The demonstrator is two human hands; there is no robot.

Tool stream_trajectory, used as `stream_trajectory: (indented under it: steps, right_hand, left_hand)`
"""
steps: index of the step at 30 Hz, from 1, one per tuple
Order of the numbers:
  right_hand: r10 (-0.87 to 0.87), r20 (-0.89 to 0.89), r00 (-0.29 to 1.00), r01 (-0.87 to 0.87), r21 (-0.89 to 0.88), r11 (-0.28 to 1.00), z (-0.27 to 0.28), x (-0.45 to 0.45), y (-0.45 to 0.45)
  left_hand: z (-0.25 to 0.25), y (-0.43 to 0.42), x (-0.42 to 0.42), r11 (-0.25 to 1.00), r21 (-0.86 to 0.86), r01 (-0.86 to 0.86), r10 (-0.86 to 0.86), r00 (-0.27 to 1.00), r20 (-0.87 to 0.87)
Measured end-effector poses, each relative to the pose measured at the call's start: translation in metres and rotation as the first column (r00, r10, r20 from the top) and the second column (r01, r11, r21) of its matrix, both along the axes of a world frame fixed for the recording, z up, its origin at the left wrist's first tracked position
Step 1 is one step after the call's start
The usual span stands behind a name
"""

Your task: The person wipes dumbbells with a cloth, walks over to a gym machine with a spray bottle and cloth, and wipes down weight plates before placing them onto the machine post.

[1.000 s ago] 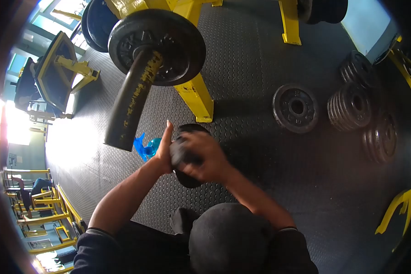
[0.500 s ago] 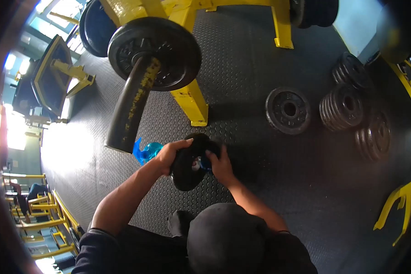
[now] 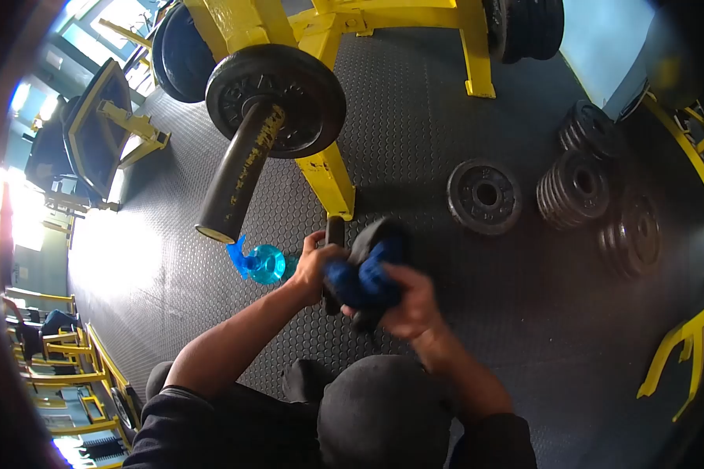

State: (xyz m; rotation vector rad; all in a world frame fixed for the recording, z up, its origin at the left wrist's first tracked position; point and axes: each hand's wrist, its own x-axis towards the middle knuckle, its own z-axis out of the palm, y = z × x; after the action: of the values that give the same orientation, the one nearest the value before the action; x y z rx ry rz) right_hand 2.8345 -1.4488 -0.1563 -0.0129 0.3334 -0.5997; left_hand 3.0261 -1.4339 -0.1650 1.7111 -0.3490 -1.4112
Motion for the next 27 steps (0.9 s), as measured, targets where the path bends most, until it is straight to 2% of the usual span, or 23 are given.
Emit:
stream_trajectory:
  steps: [1, 2, 3, 4, 5, 6, 7, 8, 9, 10, 11, 12, 13, 14, 15, 17, 18, 19, 21, 22, 24, 25, 27]
  right_hand:
    - [-0.14, -0.091, 0.986, 0.131, -0.098, 0.987, 0.017, -0.01, -0.014]
    - [-0.151, -0.087, 0.985, 0.141, -0.11, 0.984, 0.015, -0.016, -0.027]
    - [-0.385, -0.342, 0.857, 0.151, -0.547, 0.823, 0.007, -0.02, -0.041]
    - [-0.661, -0.42, 0.622, -0.02, -0.852, 0.523, -0.003, -0.022, -0.051]
    - [-0.663, -0.412, 0.625, -0.02, -0.858, 0.514, -0.02, -0.026, -0.055]
    - [-0.611, -0.619, 0.493, -0.39, -0.785, 0.481, -0.042, -0.03, -0.052]
    - [-0.586, -0.759, 0.284, -0.7, -0.582, 0.415, -0.062, -0.033, -0.047]
    - [-0.613, -0.788, 0.063, -0.86, -0.354, 0.368, -0.082, -0.037, -0.029]
    - [-0.624, -0.779, 0.067, -0.859, -0.363, 0.362, -0.07, -0.039, -0.018]
    - [-0.668, -0.744, -0.014, -0.919, -0.254, 0.303, -0.046, -0.039, -0.007]
    - [-0.71, -0.698, -0.09, -0.96, -0.129, 0.248, -0.034, -0.041, 0.002]
    - [-0.71, -0.699, -0.09, -0.962, -0.125, 0.244, -0.048, -0.046, 0.004]
    - [-0.41, -0.853, 0.322, -0.882, -0.427, 0.197, -0.071, -0.053, 0.004]
    - [-0.05, -0.726, 0.685, -0.692, -0.671, 0.267, -0.072, -0.055, 0.005]
    - [-0.058, -0.727, 0.684, -0.694, -0.673, 0.256, -0.071, -0.052, 0.014]
    - [0.294, -0.209, 0.933, -0.358, -0.639, 0.681, -0.041, -0.023, 0.032]
    - [0.264, -0.231, 0.936, -0.351, -0.573, 0.741, -0.05, -0.013, 0.036]
    - [0.272, -0.232, 0.934, -0.358, -0.583, 0.729, -0.04, -0.011, 0.031]
    - [0.152, -0.115, 0.982, -0.177, -0.842, 0.509, 0.0, -0.003, 0.002]
    - [0.162, -0.116, 0.98, -0.182, -0.851, 0.492, 0.023, 0.005, -0.001]
    - [-0.164, -0.025, 0.986, 0.084, -0.776, 0.626, 0.07, 0.024, -0.002]
    - [-0.152, -0.032, 0.988, 0.07, -0.782, 0.619, 0.088, 0.026, -0.012]
    - [-0.31, -0.13, 0.942, -0.039, -0.958, 0.284, 0.121, 0.031, -0.03]
  left_hand:
    - [-0.001, 0.002, -0.003, 0.997, 0.067, 0.034, -0.037, 0.998, 0.047]
    - [-0.004, 0.003, -0.004, 0.998, 0.054, 0.043, -0.046, 0.998, 0.051]
    - [-0.013, 0.006, -0.004, 0.987, 0.081, 0.138, -0.149, 0.977, 0.151]
    - [-0.021, 0.009, -0.004, 0.968, 0.119, 0.221, -0.244, 0.938, 0.247]
    - [-0.023, 0.011, -0.003, 0.942, 0.169, 0.291, -0.333, 0.882, 0.334]
    - [-0.005, 0.012, -0.01, 0.923, 0.243, 0.3, -0.371, 0.863, 0.344]
    - [0.007, 0.012, -0.012, 0.926, 0.23, 0.299, -0.365, 0.863, 0.349]
    - [0.018, 0.013, -0.011, 0.878, 0.251, 0.409, -0.471, 0.834, 0.289]
    - [0.024, 0.016, -0.008, 0.816, 0.269, 0.511, -0.569, 0.791, 0.226]
    - [0.024, 0.021, -0.005, 0.75, 0.33, 0.573, -0.658, 0.702, 0.273]
    - [0.042, 0.022, -0.005, 0.753, 0.326, 0.571, -0.654, 0.705, 0.277]
    - [0.076, 0.027, -0.009, 0.692, 0.337, 0.639, -0.714, 0.676, 0.184]
    - [0.102, 0.035, -0.011, 0.621, 0.341, 0.706, -0.768, 0.634, 0.085]
    - [0.114, 0.045, -0.006, 0.591, 0.276, 0.758, -0.797, 0.602, 0.05]
    - [0.128, 0.053, 0.0, 0.561, 0.203, 0.803, -0.823, 0.568, 0.028]
    - [0.183, 0.064, 0.005, 0.507, 0.093, 0.857, -0.86, 0.51, -0.009]
    - [0.204, 0.071, 0.006, 0.519, 0.088, 0.85, -0.854, 0.521, 0.001]
    - [0.224, 0.077, 0.008, 0.506, -0.034, 0.862, -0.859, 0.507, 0.073]
    - [0.241, 0.085, 0.018, 0.479, -0.162, 0.862, -0.846, 0.503, 0.177]
    - [0.244, 0.089, 0.025, 0.559, -0.263, 0.787, -0.783, 0.605, 0.145]
    - [0.258, 0.093, 0.035, 0.646, -0.382, 0.66, -0.664, 0.733, 0.144]
    - [0.253, 0.094, 0.039, 0.65, -0.394, 0.649, -0.654, 0.743, 0.145]
    - [0.233, 0.089, 0.051, 0.677, -0.493, 0.546, -0.345, 0.828, 0.443]
